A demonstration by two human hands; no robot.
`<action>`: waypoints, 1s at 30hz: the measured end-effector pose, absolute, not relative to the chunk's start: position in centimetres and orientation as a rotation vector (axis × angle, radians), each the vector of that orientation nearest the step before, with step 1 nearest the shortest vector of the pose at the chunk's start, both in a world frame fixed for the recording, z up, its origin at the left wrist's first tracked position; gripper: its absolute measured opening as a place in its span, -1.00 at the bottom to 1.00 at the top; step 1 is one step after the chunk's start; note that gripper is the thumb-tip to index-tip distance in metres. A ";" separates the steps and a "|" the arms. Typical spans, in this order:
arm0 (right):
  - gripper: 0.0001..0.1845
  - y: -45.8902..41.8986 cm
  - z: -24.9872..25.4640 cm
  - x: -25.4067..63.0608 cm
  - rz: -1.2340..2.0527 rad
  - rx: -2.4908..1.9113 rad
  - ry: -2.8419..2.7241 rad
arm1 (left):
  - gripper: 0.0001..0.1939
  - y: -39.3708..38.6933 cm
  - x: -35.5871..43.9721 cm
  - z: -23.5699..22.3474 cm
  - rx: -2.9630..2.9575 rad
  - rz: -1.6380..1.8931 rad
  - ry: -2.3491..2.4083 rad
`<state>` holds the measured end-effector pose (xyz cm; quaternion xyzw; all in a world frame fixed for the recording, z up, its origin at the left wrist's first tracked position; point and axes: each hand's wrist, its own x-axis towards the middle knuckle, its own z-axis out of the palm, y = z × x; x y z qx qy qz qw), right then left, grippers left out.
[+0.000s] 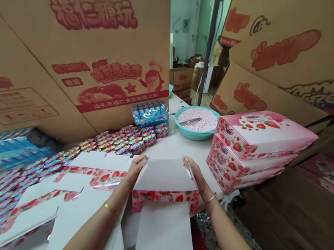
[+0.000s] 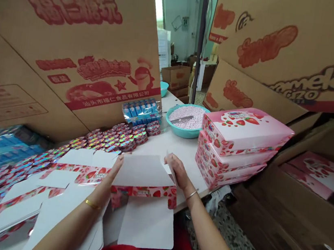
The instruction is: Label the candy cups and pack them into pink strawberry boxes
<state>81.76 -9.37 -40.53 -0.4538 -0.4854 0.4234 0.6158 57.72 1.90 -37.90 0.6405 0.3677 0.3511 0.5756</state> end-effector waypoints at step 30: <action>0.26 -22.7 -42.1 79.4 0.977 -1.348 -1.477 | 0.09 -7.6 56.7 -40.9 2.066 0.623 1.136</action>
